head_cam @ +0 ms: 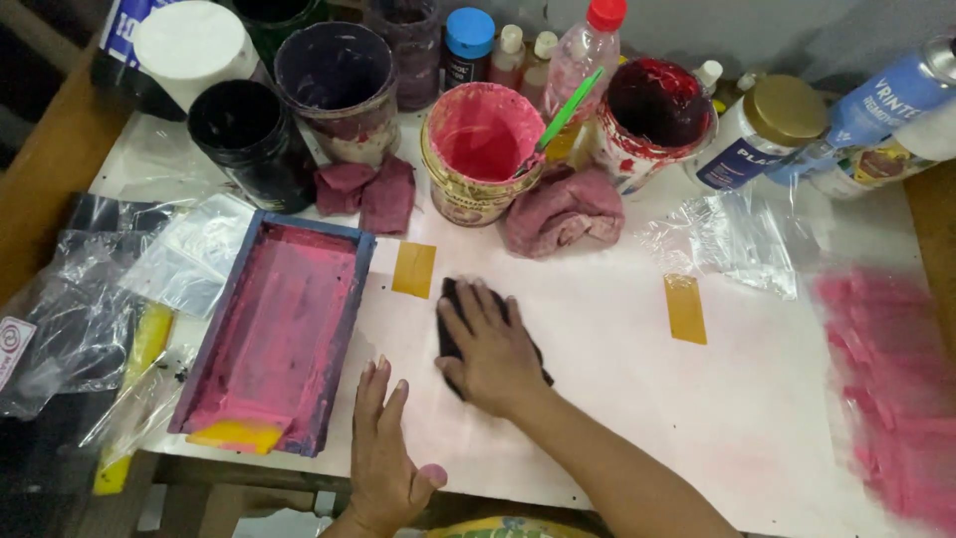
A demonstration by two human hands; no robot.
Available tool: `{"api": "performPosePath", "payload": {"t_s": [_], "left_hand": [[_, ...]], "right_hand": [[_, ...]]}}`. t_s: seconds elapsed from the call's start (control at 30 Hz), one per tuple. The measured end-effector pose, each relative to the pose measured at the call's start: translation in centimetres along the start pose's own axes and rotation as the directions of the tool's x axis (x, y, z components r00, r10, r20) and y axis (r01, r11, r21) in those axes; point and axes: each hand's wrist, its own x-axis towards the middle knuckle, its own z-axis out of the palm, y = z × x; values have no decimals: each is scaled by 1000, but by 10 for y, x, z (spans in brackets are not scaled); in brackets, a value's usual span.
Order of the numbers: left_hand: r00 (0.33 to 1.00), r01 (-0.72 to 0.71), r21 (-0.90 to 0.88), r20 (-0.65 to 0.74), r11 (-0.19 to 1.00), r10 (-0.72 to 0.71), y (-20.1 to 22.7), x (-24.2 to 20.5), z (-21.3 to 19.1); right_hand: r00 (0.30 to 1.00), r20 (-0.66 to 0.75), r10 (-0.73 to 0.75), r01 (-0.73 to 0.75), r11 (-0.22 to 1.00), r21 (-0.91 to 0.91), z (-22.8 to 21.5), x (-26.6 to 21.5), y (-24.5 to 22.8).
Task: The person cleans a white work surface using a pink cloth and a black sponge, wiping away pink paint residue. They then place a clear plastic sheet onto the cleaned area and smooth it out with their hands.
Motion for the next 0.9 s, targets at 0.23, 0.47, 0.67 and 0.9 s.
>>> {"api": "performPosePath", "payload": {"t_s": [0.23, 0.47, 0.67, 0.9], "left_hand": [[999, 5, -29, 37, 1000, -4, -1, -2, -2], [999, 46, -7, 27, 999, -46, 1, -1, -1], [998, 55, -23, 5, 998, -55, 4, -3, -3], [999, -29, 21, -42, 999, 29, 3, -3, -4]], "right_hand": [[931, -7, -364, 363, 928, 82, 3, -109, 5], [947, -226, 231, -297, 895, -333, 69, -293, 169], [700, -518, 491, -675, 691, -257, 58, -266, 139], [999, 33, 31, -24, 984, -175, 17, -99, 2]]}}
